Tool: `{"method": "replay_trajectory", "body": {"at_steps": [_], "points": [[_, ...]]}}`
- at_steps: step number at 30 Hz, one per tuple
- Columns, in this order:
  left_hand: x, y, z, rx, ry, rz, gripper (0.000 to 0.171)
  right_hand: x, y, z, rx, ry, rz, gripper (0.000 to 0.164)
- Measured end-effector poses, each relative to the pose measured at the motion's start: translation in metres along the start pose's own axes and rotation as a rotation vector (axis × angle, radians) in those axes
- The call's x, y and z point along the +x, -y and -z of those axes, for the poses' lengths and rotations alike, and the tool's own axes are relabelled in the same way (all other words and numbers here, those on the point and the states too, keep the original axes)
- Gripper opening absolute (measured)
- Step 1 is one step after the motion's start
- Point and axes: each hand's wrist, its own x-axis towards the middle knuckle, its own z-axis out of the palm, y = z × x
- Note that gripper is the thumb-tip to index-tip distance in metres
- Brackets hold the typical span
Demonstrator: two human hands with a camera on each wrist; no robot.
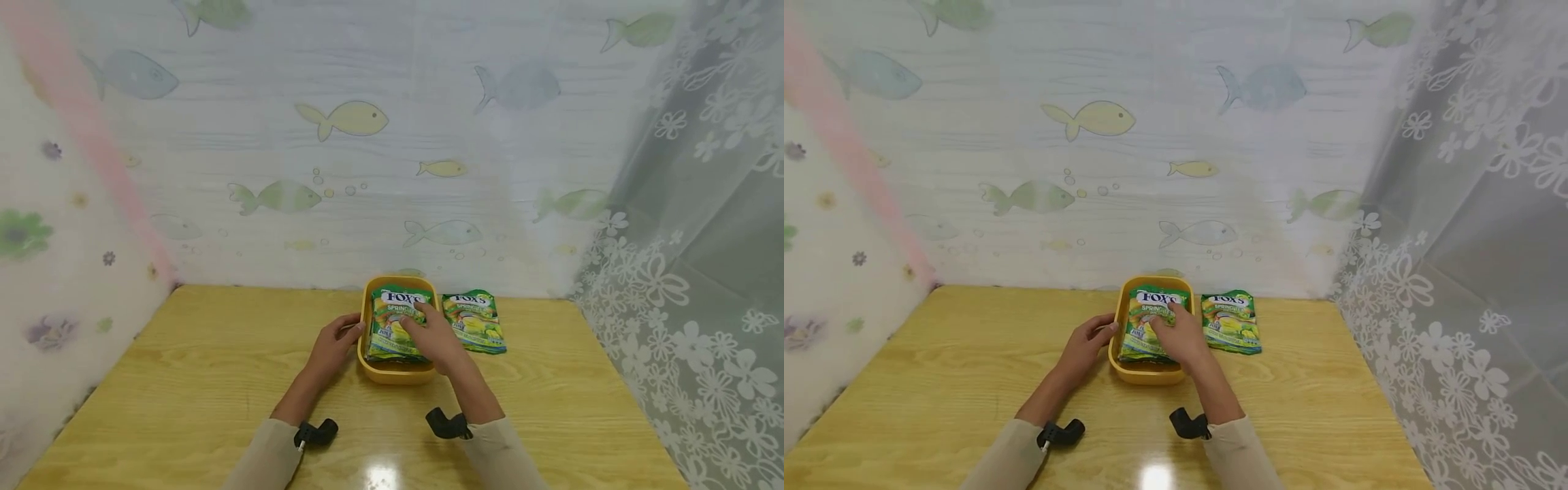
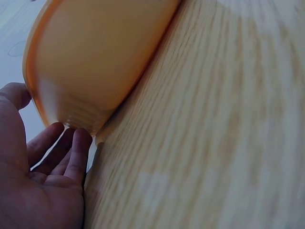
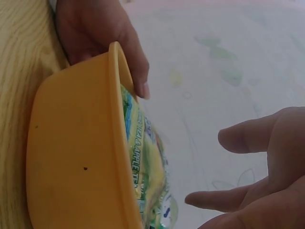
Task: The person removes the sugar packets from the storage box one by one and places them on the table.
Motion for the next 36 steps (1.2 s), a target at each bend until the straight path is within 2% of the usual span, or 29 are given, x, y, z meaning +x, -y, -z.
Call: {"method": "replay_trajectory", "body": {"at_steps": [13,19,27,32,36], "points": [[0.001,-0.004,0.003,0.003,0.018,-0.004,0.055,0.003,0.001,-0.001,0.009,-0.012,0.019,0.062],[0.004,-0.007,0.001,0.016,0.004,-0.015,0.051,0.004,0.002,0.002,0.001,-0.014,0.034,0.062],[0.01,-0.014,-0.005,0.019,0.013,-0.03,0.053,0.004,0.006,0.007,-0.142,-0.042,0.035,0.07],[0.005,-0.013,-0.002,0.026,-0.007,-0.019,0.049,0.004,0.003,0.001,-0.315,-0.016,0.066,0.074],[0.003,-0.013,0.001,0.025,0.002,-0.014,0.05,0.004,0.001,-0.006,-0.42,-0.03,0.1,0.078]]}}
